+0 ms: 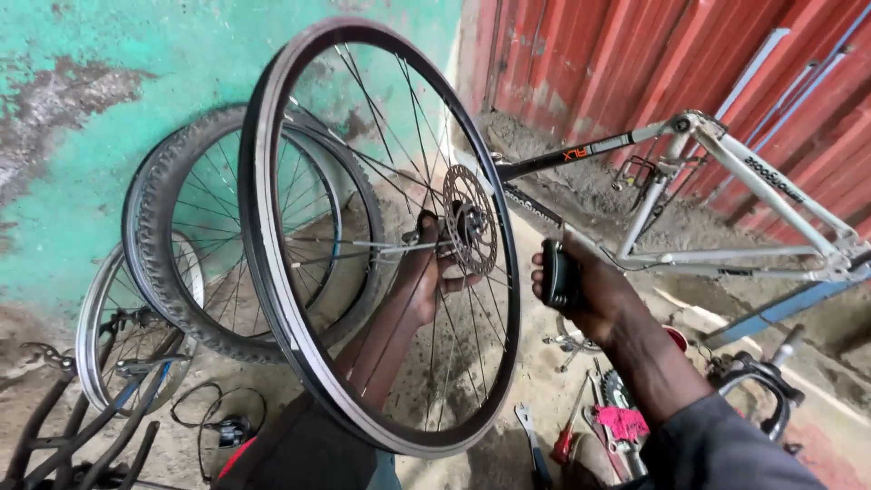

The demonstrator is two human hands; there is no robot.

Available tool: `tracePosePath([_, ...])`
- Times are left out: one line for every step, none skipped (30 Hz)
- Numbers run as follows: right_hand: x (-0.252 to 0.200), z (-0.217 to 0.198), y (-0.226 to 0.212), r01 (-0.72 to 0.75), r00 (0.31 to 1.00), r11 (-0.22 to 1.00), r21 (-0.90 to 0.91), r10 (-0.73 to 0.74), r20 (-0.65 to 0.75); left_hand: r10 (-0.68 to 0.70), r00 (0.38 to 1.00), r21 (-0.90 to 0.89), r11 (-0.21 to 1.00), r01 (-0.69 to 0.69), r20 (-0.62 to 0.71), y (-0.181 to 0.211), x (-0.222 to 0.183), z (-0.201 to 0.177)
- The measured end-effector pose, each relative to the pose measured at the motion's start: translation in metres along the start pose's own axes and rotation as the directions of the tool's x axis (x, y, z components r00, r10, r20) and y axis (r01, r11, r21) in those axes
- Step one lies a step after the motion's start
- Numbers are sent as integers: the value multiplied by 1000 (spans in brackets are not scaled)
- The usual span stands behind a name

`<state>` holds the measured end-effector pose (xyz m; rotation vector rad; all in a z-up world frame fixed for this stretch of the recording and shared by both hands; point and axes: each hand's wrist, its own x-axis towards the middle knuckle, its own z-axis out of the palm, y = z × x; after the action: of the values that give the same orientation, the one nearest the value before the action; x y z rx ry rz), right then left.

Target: Tightening the bolts on a bicycle disc brake rotor using a multi-tool.

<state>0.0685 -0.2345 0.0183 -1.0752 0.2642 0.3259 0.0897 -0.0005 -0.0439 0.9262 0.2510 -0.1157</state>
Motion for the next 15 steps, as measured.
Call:
tracePosePath([6,-7,3,-65,998,997,46,66,-21,-13,1000,-4,1000,13,2,-4,7,-2])
tracePosePath([10,-10,-4,-55,998,997,46,56,-19,-7,1000,-3,1000,7,10,-11,16,-7])
tracePosePath([14,-13,-11,-41,998,997,61,43,-41,1,1000,-2,1000,-1,1,-18,24,-12])
tracePosePath([16,-14,-14,-28,998,996,82,33,-62,10,1000,4,1000,-10,-11,-24,31,-20])
tracePosePath([28,-23,-26,-21,998,996,86,26,-59,15,1000,10,1000,-15,-5,-15,34,-16])
tracePosePath([36,-36,-34,108,991,983,149,-95,-94,25,999,5,1000,-25,-48,-14,33,-12])
tracePosePath([43,-49,-42,236,968,950,206,-211,-135,34,995,1,999,-34,-91,-13,31,-10])
tracePosePath([40,-52,-48,233,968,951,204,-207,-139,29,995,-1,1000,-29,-94,-8,27,-11])
tracePosePath([37,-55,-54,269,957,942,200,-238,-166,-22,997,25,999,23,-71,-3,23,-11])
tracePosePath([35,-56,-64,314,942,929,197,-278,-189,-65,997,54,996,67,-44,6,21,-10])
tracePosePath([33,-54,-63,318,941,927,197,-283,-188,-62,997,54,996,64,-40,-3,31,-21])
tracePosePath([31,-51,-62,267,953,949,170,-233,-192,-55,997,63,996,59,-61,-11,41,-34])
tracePosePath([28,-48,-61,214,963,966,144,-184,-196,-47,996,71,996,53,-82,-20,50,-46])
tracePosePath([23,-42,-58,218,962,965,144,-188,-198,-47,996,71,996,53,-77,-17,46,-43])
tracePosePath([18,-36,-56,189,964,977,101,-165,-207,-32,995,94,995,41,-98,-13,42,-40])
